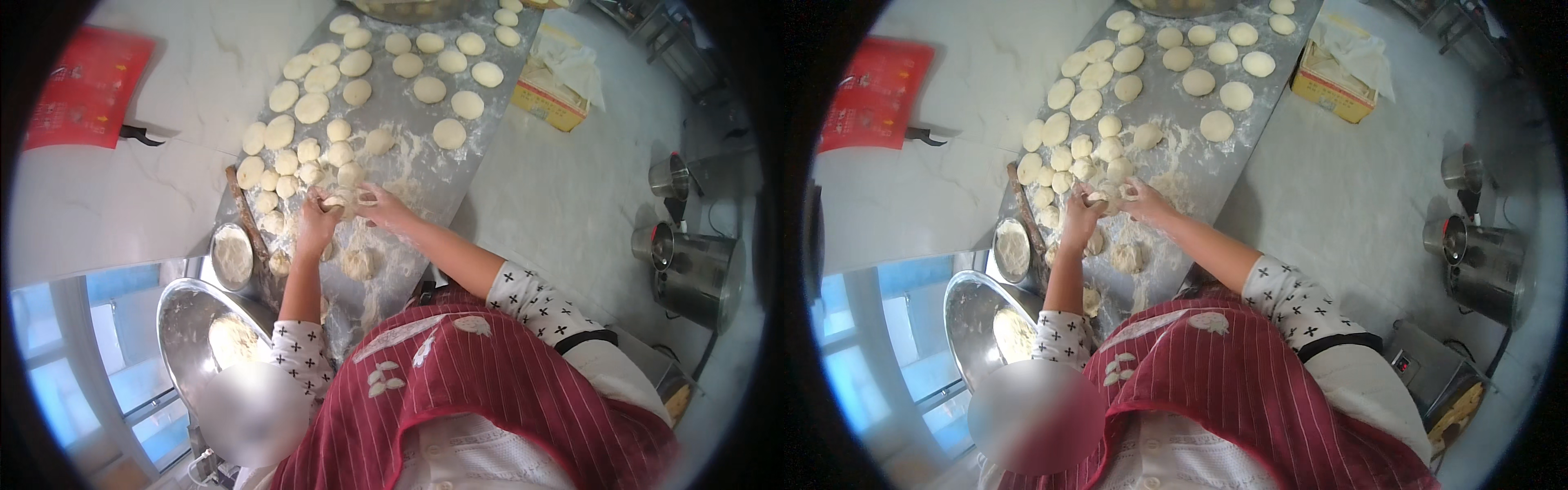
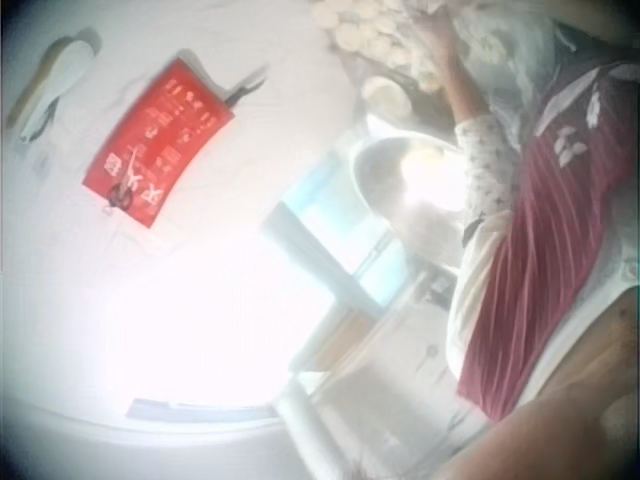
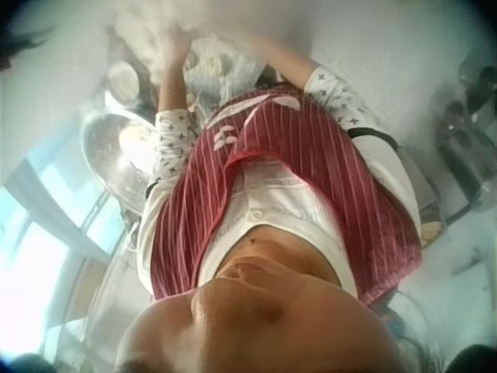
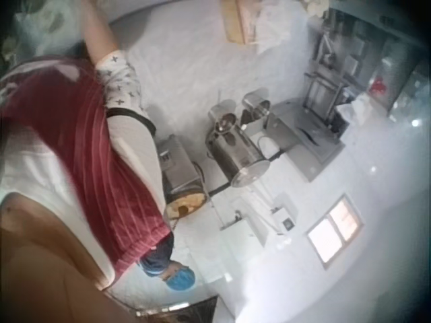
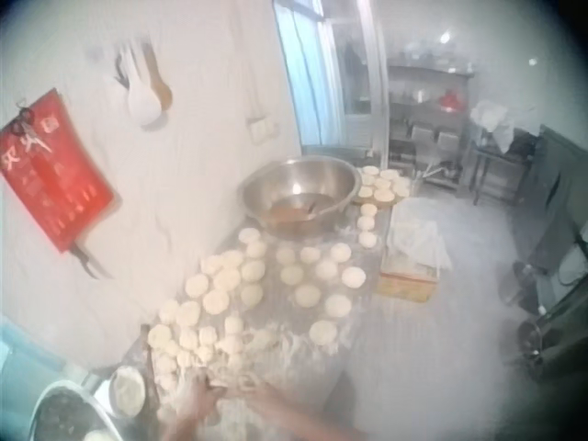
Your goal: The person rolls small dough balls into flat circular discs using a rolling pin on a floured metal countertop. The person repeatedly flattens the dough, rotates it, and places the finished discs on the counter.
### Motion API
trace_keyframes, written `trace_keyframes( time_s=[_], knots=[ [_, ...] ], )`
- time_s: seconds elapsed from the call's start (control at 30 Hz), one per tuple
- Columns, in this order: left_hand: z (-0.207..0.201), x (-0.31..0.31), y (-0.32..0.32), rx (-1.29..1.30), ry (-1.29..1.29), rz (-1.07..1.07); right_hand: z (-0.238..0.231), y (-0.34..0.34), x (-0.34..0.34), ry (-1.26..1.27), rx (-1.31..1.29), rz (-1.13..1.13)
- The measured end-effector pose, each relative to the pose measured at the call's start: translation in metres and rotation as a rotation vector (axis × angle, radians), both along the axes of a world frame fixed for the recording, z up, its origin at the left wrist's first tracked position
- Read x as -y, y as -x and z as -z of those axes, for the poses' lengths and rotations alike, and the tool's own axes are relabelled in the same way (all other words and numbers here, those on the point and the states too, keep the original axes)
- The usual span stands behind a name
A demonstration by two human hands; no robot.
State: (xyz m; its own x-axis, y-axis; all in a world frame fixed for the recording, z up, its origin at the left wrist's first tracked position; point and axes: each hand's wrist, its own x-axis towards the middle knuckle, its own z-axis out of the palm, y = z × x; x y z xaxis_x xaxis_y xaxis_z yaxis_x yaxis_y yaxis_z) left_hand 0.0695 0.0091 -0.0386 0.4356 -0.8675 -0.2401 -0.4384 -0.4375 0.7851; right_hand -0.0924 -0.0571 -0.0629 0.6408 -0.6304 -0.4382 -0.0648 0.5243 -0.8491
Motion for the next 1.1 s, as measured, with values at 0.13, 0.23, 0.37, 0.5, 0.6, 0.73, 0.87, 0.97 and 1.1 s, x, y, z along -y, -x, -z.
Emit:
trace_keyframes(
  time_s=[0.13,0.23,0.37,0.5,0.6,0.73,0.87,0.97,1.1],
  knots=[
    [-0.034,0.002,0.040,-0.577,0.113,-0.040,0.019,-0.008,0.018,0.331,0.083,-0.053],
    [-0.058,-0.003,0.054,-0.961,0.123,-0.066,0.008,0.002,0.015,0.422,-0.040,-0.016],
    [-0.022,-0.006,0.054,-0.431,0.141,-0.166,-0.013,0.009,-0.026,0.560,-0.111,0.075],
    [-0.014,0.001,0.079,0.283,0.239,-0.153,0.003,0.001,-0.040,0.468,0.191,0.146],
    [-0.035,-0.014,0.100,0.120,0.173,-0.131,-0.028,0.014,-0.025,0.049,0.269,0.066],
    [-0.042,-0.023,0.109,0.038,0.358,0.049,-0.049,0.014,-0.031,-0.105,0.357,0.167],
    [-0.095,-0.023,0.092,-0.241,0.193,0.072,-0.044,0.024,-0.010,-0.497,0.589,0.262],
    [-0.120,0.003,0.072,0.113,0.366,-0.077,-0.048,0.020,0.002,-0.641,0.709,0.247],
    [-0.078,0.008,0.095,0.532,0.523,-0.028,-0.092,0.014,-0.002,-0.745,0.637,0.161]
  ],
)
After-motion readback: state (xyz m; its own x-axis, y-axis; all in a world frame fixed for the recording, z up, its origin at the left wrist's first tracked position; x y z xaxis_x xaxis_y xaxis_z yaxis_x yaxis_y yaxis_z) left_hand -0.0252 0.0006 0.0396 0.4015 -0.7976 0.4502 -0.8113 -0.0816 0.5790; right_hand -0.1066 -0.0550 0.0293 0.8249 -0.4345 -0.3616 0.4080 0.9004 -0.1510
